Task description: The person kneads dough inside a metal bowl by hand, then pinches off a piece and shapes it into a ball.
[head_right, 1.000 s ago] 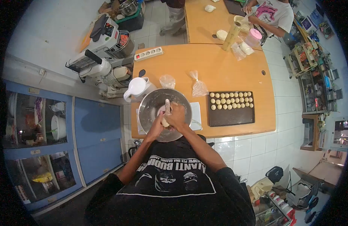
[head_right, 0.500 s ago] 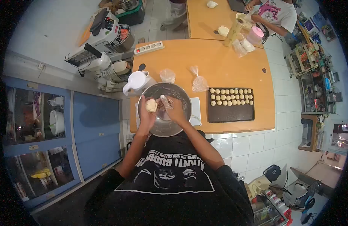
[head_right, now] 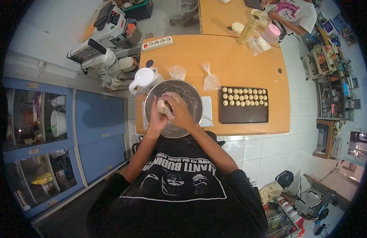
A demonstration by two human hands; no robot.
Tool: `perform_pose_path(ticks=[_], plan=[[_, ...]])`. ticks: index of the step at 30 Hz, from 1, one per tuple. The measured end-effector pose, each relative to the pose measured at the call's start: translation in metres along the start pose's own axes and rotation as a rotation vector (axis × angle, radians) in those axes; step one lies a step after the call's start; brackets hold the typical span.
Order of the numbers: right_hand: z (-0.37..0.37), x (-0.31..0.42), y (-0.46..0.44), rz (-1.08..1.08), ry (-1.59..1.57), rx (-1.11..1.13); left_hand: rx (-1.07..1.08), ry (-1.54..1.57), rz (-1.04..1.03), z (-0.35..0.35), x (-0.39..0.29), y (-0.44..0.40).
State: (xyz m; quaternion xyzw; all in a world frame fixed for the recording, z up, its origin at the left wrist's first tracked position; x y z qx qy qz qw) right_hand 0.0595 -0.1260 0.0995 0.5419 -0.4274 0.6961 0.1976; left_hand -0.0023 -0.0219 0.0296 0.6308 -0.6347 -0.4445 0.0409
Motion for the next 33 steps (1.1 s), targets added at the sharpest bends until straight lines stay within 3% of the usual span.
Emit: perform_pose_path(ticks=[5,10,17,19,22,23,25,27,29,33], plan=[[0.002,-0.005,0.0,0.118,0.271,0.038,0.147,0.006,0.091,-0.028,0.008,0.022],[0.008,0.001,-0.004,0.134,0.275,-0.023,0.195,-0.365,-0.054,-0.019,0.017,0.016],[0.007,-0.02,0.007,-0.12,0.171,-0.217,0.16,-0.467,-0.139,0.0,0.037,0.011],[0.005,-0.021,0.008,-0.178,0.195,-0.242,0.087,-0.775,-0.336,-0.003,0.03,0.016],[0.005,-0.03,0.006,-0.338,0.206,-0.267,-0.047,-0.833,-0.357,-0.019,0.016,0.031],[0.004,-0.036,0.007,-0.362,0.019,-0.272,-0.047,-0.834,-0.359,-0.011,0.015,0.023],[0.006,-0.04,0.007,-0.381,-0.168,-0.279,0.06,-0.244,-0.189,0.01,0.016,0.0],[0.017,-0.037,0.007,-0.297,-0.221,-0.386,0.091,-0.116,-0.117,0.018,0.003,0.0],[0.027,-0.038,0.007,-0.365,-0.274,-0.391,0.057,0.079,-0.045,-0.001,-0.01,0.02],[0.03,-0.049,0.012,-0.379,-0.319,-0.341,0.093,0.144,-0.017,0.001,-0.014,0.025]])
Point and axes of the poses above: each hand's wrist, its own y-axis away from the middle knuckle, its own z-axis out of the back of the hand, x = y × z, the point moved 4 cm from there along -y, towards the middle knuckle, and after that the axes turned 14 degrees about -y, right-handed, at the moved point
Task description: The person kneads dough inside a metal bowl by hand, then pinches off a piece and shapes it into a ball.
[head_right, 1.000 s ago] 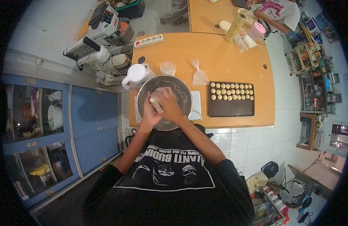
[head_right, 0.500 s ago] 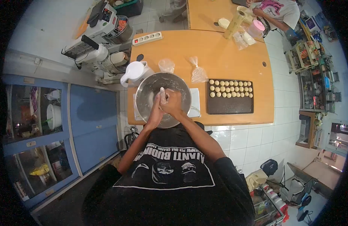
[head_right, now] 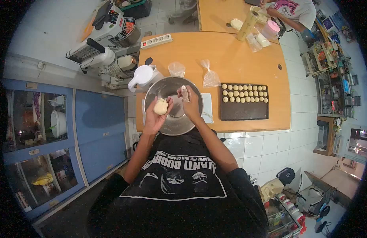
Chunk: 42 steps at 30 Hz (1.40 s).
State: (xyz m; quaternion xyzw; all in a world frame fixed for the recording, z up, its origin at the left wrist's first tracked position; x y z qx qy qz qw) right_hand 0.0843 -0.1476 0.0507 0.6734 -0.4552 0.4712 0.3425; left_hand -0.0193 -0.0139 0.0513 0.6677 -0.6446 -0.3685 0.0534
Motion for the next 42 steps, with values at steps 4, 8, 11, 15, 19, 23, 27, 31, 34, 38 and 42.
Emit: perform_pose_path(ticks=[4,8,11,15,19,23,27,31,34,38,42], plan=[[-0.01,0.012,0.007,0.023,0.181,0.108,0.074,-0.087,0.037,0.001,0.001,0.0],[-0.021,0.016,0.011,0.131,0.155,0.167,0.224,-0.115,0.072,0.008,0.008,-0.01],[-0.027,0.025,0.013,0.128,0.173,0.209,0.252,-0.177,0.103,0.008,0.008,-0.009],[-0.032,0.029,0.018,0.289,0.303,0.239,0.326,-0.13,0.086,0.027,0.015,-0.026],[-0.044,0.033,0.022,0.385,0.323,0.263,-0.062,-0.23,-0.02,-0.01,0.011,-0.007],[-0.052,0.018,0.023,0.405,0.393,0.191,0.039,-0.419,-0.172,-0.015,0.023,-0.006],[-0.038,0.001,0.015,0.264,0.4,0.025,-0.063,-0.741,-0.224,0.005,0.035,-0.013],[-0.017,-0.004,0.005,0.015,0.239,-0.118,-0.097,-0.676,-0.349,0.006,0.035,0.001],[0.002,-0.023,0.004,-0.14,0.109,-0.149,-0.105,-0.807,-0.237,0.001,0.03,0.005],[0.004,-0.029,0.014,-0.27,-0.1,-0.156,-0.008,-0.958,-0.317,-0.021,0.041,0.008],[-0.015,-0.031,0.018,-0.434,-0.642,-0.087,-0.097,-1.32,-0.711,-0.025,0.041,0.004]])
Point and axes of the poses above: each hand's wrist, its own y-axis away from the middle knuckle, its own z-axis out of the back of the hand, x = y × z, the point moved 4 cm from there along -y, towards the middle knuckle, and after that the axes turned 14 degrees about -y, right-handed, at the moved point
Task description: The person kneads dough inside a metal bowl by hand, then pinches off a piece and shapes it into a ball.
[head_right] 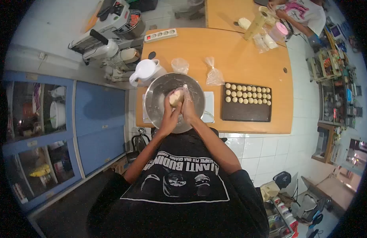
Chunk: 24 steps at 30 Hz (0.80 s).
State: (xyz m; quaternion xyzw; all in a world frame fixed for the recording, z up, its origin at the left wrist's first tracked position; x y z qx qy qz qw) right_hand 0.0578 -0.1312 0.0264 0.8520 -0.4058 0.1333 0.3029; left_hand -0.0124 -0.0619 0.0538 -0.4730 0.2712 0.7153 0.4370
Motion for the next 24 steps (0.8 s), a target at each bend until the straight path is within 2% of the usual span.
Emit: perform_pose_path(ticks=[1,3,4,5,6,7,8,12,14,16,17,19,21,23,24], plan=[[-0.01,0.001,0.004,-0.019,-0.001,0.011,-0.035,0.012,0.018,0.005,0.004,-0.003],[-0.024,0.009,0.013,-0.16,0.287,0.131,-0.045,0.045,0.071,0.017,0.015,-0.006],[-0.02,0.011,0.011,-0.166,0.29,0.137,-0.035,0.092,0.112,0.021,0.022,-0.008],[-0.02,0.02,0.008,0.066,0.562,0.241,-0.019,0.141,0.151,0.025,0.029,-0.01],[-0.02,0.027,0.007,0.304,0.829,0.34,0.098,0.239,0.315,0.031,0.029,-0.01],[-0.024,0.035,0.01,0.548,1.09,0.436,0.099,0.24,0.316,0.038,0.022,-0.011],[-0.016,0.035,0.006,0.268,0.912,0.447,0.154,0.271,0.28,0.041,0.014,-0.011],[-0.012,0.04,0.016,0.187,0.891,0.42,0.346,0.264,0.187,0.044,0.017,-0.006],[-0.006,0.038,0.021,0.129,0.752,0.345,0.394,0.218,0.15,0.043,0.012,-0.004],[0.0,0.039,0.02,0.178,0.814,0.385,0.382,-0.087,0.006,0.048,-0.006,-0.003],[0.001,0.038,0.02,0.235,0.87,0.431,0.381,-0.085,0.013,0.046,-0.004,-0.002],[-0.01,0.043,0.03,0.194,0.854,0.442,0.294,-0.327,-0.077,0.044,-0.003,-0.005],[-0.012,0.041,0.034,0.152,0.837,0.452,0.331,-0.376,-0.016,0.043,0.0,-0.007],[-0.009,0.038,0.034,0.254,1.027,0.475,0.369,-0.423,0.042,0.044,-0.001,-0.008],[-0.009,0.036,0.034,0.248,1.025,0.474,0.387,-0.411,0.037,0.044,-0.003,-0.008]])
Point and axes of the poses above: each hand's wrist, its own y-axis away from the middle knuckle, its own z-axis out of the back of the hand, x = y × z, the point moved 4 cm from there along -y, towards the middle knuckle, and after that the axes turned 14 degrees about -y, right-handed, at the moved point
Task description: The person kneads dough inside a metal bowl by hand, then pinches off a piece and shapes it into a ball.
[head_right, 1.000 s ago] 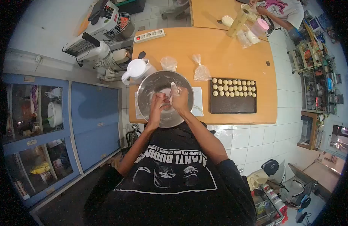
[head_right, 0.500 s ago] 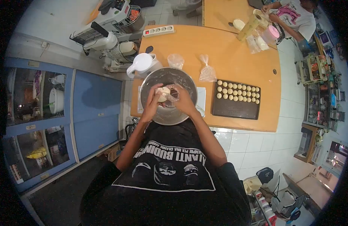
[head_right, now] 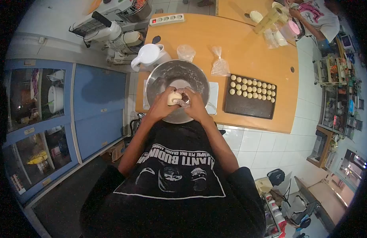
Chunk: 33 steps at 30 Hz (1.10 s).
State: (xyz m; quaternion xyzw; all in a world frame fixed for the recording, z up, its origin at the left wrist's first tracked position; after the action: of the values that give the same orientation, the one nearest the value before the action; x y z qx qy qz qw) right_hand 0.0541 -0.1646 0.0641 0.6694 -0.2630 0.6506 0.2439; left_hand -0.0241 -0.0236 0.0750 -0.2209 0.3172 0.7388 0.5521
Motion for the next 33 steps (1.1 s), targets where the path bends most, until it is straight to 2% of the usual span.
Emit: perform_pose_path(ticks=[3,5,7,15,17,18,20,21,23,26,28,33], plan=[[-0.006,-0.003,0.003,-0.004,0.047,-0.045,0.063,-0.034,-0.003,0.003,-0.001,0.0],[-0.01,0.003,0.004,0.096,0.139,-0.07,0.106,-0.073,0.0,0.0,0.0,0.002],[-0.013,0.0,0.003,0.073,0.157,-0.069,-0.045,-0.248,-0.057,-0.001,-0.001,0.003],[-0.022,-0.005,0.0,0.004,0.232,-0.122,-0.046,-0.184,-0.019,-0.024,0.018,-0.003],[-0.023,-0.019,0.004,-0.106,0.025,-0.211,-0.025,-0.14,0.008,-0.024,0.022,-0.004],[-0.025,-0.021,0.003,-0.107,0.03,-0.204,-0.022,-0.107,-0.05,-0.019,0.019,-0.003],[-0.029,-0.03,0.003,-0.204,-0.166,-0.267,-0.021,-0.071,-0.106,-0.012,0.02,0.0],[-0.031,-0.034,0.002,-0.206,-0.161,-0.268,-0.032,-0.043,-0.137,-0.01,0.022,0.001],[-0.034,-0.041,-0.001,-0.205,-0.432,-0.294,-0.039,-0.007,-0.18,-0.009,0.023,0.001],[-0.03,-0.034,-0.004,-0.225,-0.448,-0.352,-0.091,-0.035,-0.22,-0.006,0.021,-0.003],[-0.028,-0.039,-0.005,-0.256,-0.457,-0.404,-0.173,-0.028,-0.318,-0.006,0.022,-0.008],[-0.023,-0.048,0.003,-0.35,-0.613,-0.525,-0.062,0.0,-0.357,-0.007,0.025,-0.02]])
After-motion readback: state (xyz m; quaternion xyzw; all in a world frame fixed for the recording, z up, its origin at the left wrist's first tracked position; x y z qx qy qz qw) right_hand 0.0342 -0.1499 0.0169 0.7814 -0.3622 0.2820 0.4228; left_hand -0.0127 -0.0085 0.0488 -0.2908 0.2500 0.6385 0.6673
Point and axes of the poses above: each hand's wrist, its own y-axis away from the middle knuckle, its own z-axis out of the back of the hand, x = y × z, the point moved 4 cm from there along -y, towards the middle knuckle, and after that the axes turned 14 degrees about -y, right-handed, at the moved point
